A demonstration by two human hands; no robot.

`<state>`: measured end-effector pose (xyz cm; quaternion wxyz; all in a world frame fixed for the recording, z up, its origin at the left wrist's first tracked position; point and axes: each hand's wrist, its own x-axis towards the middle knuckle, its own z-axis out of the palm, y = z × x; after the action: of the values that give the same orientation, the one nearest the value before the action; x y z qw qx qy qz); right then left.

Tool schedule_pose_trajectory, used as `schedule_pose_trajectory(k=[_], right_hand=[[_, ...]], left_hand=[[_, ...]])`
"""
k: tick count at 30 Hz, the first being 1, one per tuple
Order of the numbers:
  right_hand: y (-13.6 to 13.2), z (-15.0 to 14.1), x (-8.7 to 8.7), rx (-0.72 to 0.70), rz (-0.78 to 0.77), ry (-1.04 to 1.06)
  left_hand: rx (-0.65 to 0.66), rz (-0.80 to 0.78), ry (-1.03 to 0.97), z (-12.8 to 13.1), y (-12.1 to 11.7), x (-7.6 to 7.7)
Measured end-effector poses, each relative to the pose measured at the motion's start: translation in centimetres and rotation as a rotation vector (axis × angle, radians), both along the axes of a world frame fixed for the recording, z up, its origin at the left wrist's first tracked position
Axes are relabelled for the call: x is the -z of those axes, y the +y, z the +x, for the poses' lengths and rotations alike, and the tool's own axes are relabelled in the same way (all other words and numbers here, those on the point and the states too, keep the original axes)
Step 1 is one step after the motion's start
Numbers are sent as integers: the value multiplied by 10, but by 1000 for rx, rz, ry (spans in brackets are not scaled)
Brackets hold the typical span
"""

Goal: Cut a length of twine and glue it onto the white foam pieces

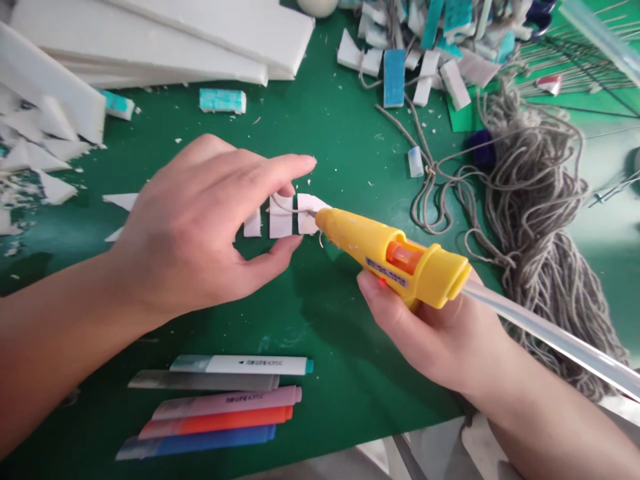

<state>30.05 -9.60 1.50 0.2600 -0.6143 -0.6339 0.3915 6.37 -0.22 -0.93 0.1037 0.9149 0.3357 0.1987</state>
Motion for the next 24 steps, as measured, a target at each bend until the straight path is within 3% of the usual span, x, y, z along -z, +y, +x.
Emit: schedule_pose_trajectory(k=[5,11,16,21,24], right_hand=[[0,1,0,-10,-7,5],[-3,6,4,-8,-121,75],[-8,1,4,124,-28,67],[-8,0,3,78,-73,97],[-9,2,6,123,-25,85]], left_hand=[[49,77,-10,-1,3,9],[28,14,-1,0,5,13],[33,-1,-11,0,5,14],[24,53,16,0,5,11],[26,71,25,0,4,5]])
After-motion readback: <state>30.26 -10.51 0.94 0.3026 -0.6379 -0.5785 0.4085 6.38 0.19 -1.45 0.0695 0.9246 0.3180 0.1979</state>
